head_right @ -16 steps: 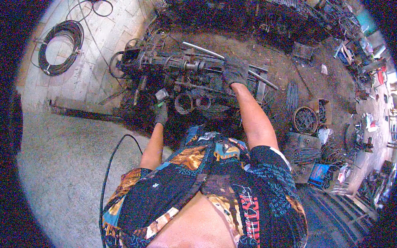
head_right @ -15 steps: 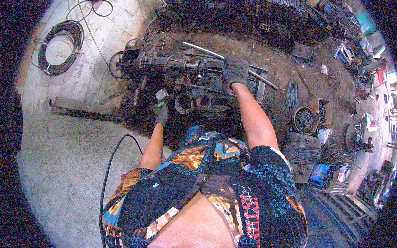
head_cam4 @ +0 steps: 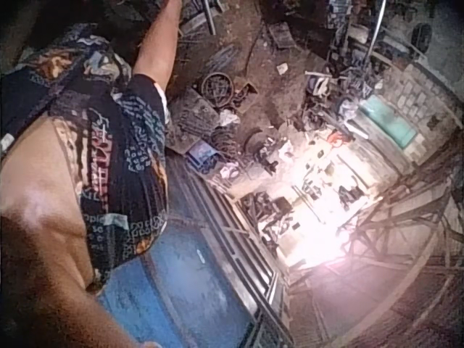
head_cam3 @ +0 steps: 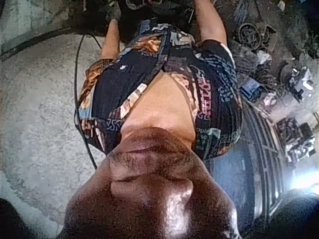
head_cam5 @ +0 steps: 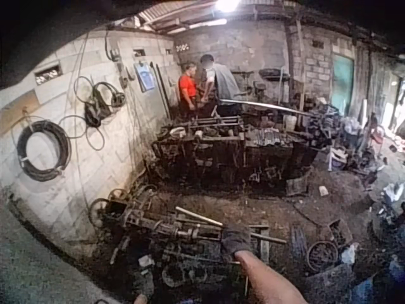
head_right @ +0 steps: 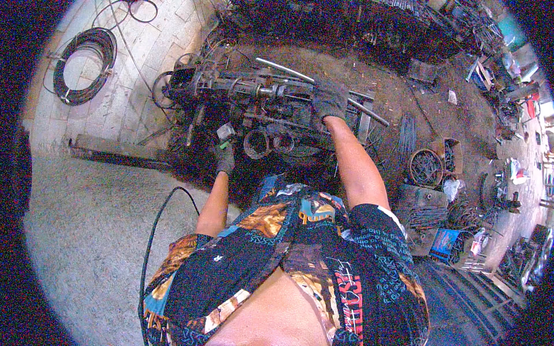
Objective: The recorder is using a manual straightening jig or bench to straighten a long, curved metal pipe by applying leverage and pressure at specific points.
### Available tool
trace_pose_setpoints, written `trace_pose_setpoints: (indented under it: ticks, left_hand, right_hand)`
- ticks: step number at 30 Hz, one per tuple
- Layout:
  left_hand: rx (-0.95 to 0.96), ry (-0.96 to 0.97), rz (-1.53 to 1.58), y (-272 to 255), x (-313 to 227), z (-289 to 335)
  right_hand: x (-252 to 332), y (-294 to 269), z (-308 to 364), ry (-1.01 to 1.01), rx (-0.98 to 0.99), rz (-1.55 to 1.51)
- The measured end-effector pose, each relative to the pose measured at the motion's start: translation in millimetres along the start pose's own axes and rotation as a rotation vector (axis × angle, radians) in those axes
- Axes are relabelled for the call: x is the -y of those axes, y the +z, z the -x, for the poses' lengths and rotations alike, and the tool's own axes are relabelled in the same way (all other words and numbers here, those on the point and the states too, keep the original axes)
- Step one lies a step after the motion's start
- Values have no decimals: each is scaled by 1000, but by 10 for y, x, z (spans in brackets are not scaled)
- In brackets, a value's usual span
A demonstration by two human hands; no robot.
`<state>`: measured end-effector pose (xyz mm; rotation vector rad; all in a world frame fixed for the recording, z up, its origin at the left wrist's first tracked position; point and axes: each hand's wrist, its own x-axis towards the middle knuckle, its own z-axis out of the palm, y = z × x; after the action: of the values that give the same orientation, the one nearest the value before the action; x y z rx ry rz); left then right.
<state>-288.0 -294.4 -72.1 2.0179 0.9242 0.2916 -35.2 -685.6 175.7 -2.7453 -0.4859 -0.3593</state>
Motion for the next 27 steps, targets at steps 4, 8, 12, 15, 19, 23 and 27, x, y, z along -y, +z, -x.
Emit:
trace_pose_setpoints:
  ticks: [4,8,12,15,19,23,27]
  left_hand:
    - [-61,-2,-118,-111,214,-80]
    - [-31,-29,-184,3,-11,-6]
    - [34,-47,-39,-45,-109,44]
    - [41,-77,-95,-41,-56,17]
    - [3,-71,-16,-48,131,-25]
    - [12,-88,-187,-21,68,-5]
    - [-20,0,-67,-64,-19,61]
  right_hand:
    - [131,-77,-3,-38,-48,-28]
    - [71,-129,5,8,28,-26]
    - [23,-61,-7,22,36,0]
    - [58,-57,-5,28,13,-20]
    - [88,-83,-18,-3,19,-14]
    - [39,-92,5,6,-8,-31]
    - [51,-43,-9,0,11,4]
